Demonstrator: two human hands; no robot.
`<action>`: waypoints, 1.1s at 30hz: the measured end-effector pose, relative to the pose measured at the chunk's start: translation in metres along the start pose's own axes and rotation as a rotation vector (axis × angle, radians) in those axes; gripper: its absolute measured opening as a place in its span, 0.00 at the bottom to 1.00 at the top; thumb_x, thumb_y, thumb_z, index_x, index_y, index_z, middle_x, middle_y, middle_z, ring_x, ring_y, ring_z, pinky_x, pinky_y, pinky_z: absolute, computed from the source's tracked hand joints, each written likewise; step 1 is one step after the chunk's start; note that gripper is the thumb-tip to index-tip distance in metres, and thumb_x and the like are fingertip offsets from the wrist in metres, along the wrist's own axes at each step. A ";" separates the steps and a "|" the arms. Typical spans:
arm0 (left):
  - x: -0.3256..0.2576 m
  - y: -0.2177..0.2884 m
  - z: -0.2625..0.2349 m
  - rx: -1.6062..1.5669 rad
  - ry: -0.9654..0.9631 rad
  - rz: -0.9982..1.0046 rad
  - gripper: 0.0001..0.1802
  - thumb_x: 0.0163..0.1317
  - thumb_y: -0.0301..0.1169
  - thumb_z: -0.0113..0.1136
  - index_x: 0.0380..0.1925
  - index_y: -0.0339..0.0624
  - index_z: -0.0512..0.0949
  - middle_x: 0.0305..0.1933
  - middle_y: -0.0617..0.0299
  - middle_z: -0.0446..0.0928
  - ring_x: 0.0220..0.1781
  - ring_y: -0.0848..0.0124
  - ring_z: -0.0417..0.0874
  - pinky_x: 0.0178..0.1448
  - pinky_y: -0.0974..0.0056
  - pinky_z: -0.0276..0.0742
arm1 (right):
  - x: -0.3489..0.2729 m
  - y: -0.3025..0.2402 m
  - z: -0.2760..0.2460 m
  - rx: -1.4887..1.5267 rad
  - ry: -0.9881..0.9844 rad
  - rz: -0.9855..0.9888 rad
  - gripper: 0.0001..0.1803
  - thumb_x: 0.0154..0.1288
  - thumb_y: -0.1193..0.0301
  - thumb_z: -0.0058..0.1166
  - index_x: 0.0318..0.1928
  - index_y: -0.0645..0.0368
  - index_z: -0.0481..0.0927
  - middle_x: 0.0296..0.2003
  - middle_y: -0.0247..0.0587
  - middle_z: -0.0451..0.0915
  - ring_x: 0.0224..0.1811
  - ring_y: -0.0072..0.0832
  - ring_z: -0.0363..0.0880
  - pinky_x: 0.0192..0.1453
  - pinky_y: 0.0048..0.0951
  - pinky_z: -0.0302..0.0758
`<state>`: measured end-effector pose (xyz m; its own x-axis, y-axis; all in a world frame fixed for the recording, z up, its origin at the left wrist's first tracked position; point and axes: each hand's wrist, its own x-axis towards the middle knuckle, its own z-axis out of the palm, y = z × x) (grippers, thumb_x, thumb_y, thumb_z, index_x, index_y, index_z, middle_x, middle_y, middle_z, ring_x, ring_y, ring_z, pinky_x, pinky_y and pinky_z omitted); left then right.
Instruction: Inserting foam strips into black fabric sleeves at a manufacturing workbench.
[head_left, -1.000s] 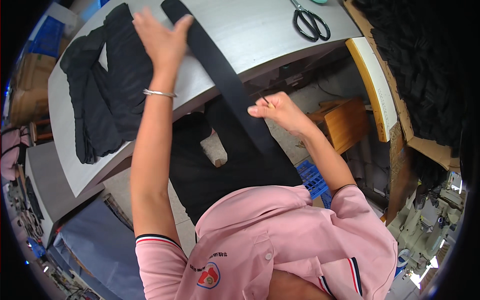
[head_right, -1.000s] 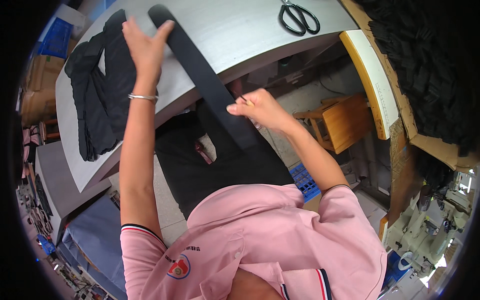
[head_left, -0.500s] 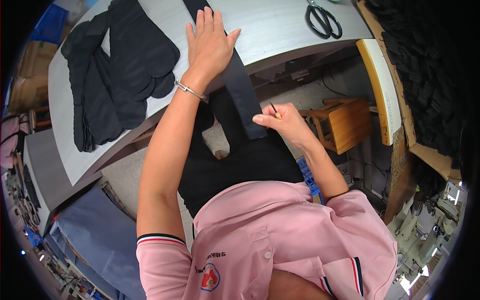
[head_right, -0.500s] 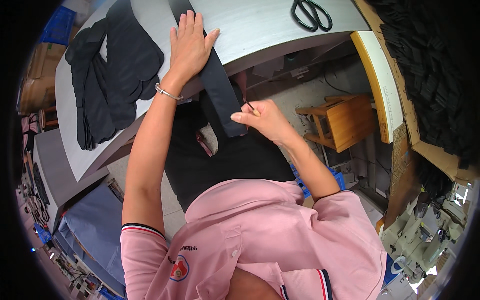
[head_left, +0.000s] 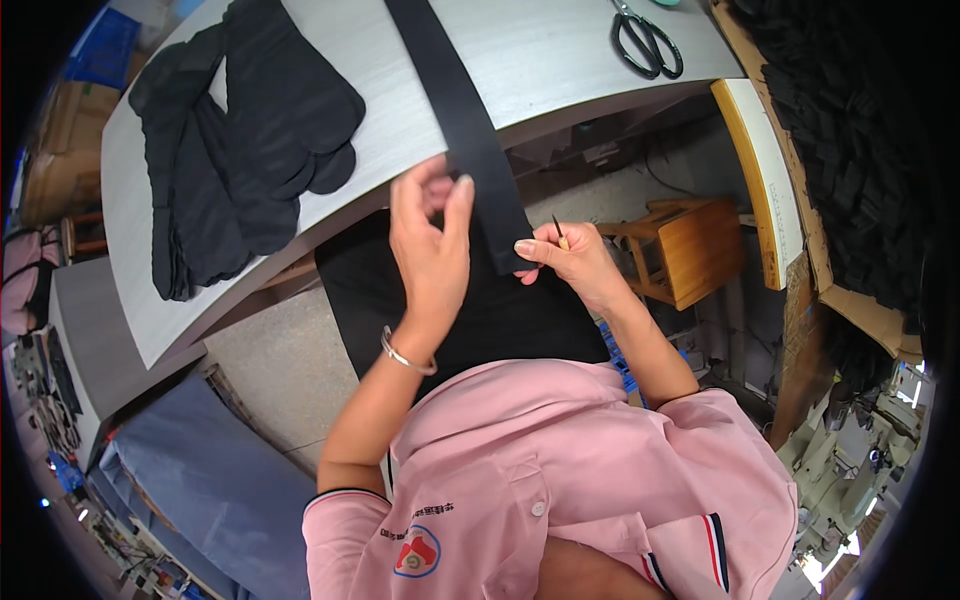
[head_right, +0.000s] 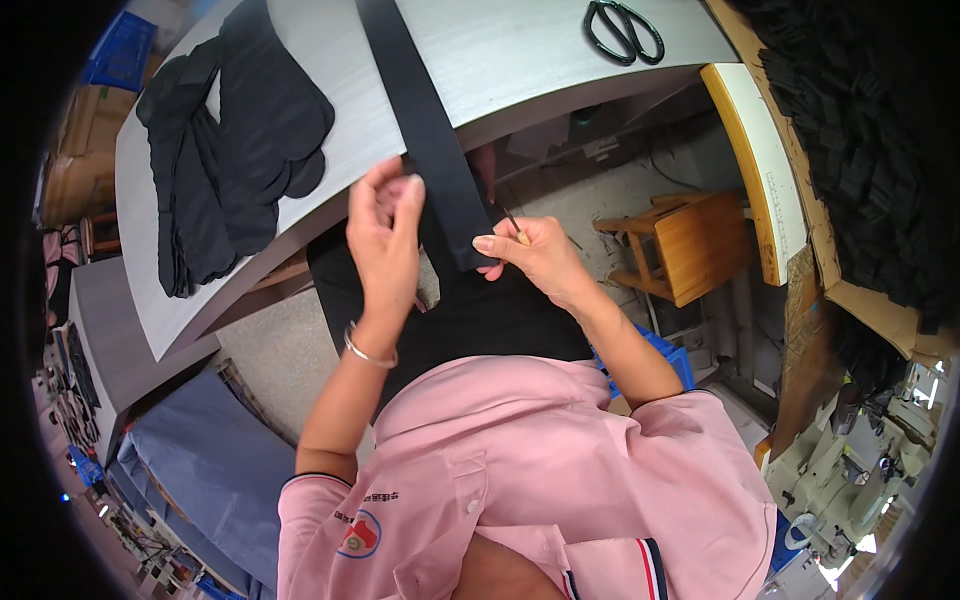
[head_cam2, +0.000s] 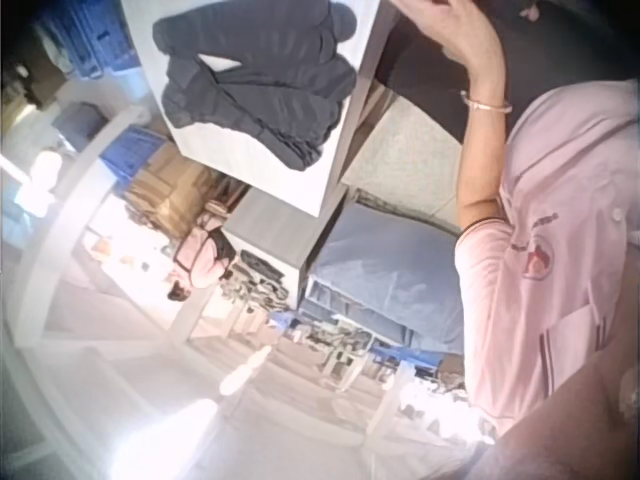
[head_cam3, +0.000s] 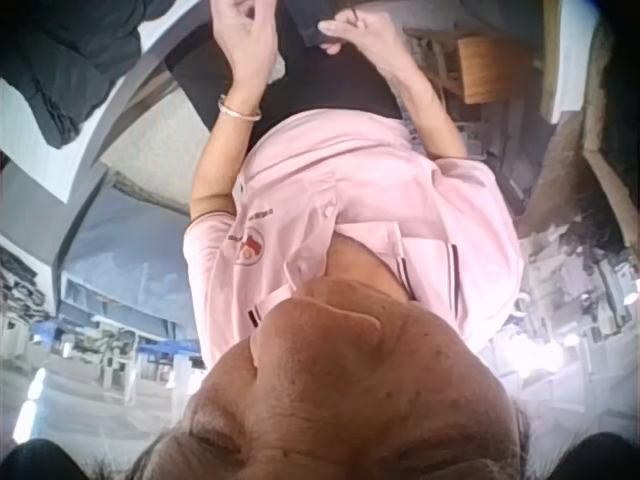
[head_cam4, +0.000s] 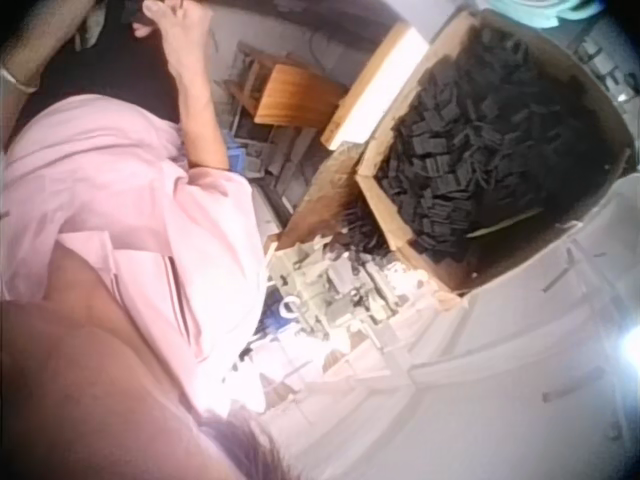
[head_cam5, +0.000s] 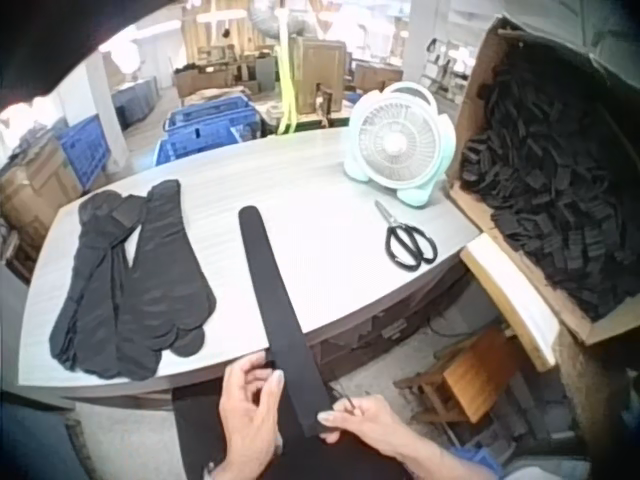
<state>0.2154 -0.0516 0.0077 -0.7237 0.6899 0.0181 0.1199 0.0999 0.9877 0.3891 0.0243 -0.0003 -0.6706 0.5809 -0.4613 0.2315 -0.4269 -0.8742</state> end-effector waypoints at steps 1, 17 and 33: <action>-0.011 -0.005 0.000 -0.217 -0.008 -0.119 0.15 0.67 0.29 0.64 0.50 0.32 0.77 0.44 0.58 0.78 0.42 0.73 0.79 0.48 0.68 0.76 | 0.000 0.000 0.001 -0.010 -0.031 -0.044 0.12 0.68 0.68 0.64 0.31 0.65 0.83 0.25 0.35 0.82 0.28 0.21 0.83 0.38 0.22 0.78; -0.041 -0.024 -0.017 -0.571 -0.209 -0.482 0.14 0.63 0.24 0.68 0.47 0.33 0.79 0.42 0.61 0.83 0.39 0.77 0.81 0.45 0.71 0.78 | -0.015 0.011 0.030 0.132 0.130 -0.053 0.09 0.68 0.65 0.63 0.37 0.57 0.82 0.26 0.27 0.83 0.20 0.12 0.78 0.18 0.12 0.56; 0.015 0.003 0.001 -0.946 -0.674 -0.484 0.29 0.70 0.42 0.62 0.64 0.38 0.72 0.59 0.57 0.79 0.59 0.71 0.78 0.66 0.61 0.71 | -0.037 -0.020 0.012 0.404 0.062 0.017 0.10 0.72 0.66 0.58 0.44 0.60 0.81 0.30 0.30 0.80 0.17 0.12 0.69 0.19 0.14 0.66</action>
<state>0.2055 -0.0404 0.0109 -0.0337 0.9824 -0.1837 -0.7955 0.0849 0.6000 0.4003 0.0030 0.0356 -0.6221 0.6072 -0.4943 -0.0619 -0.6675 -0.7420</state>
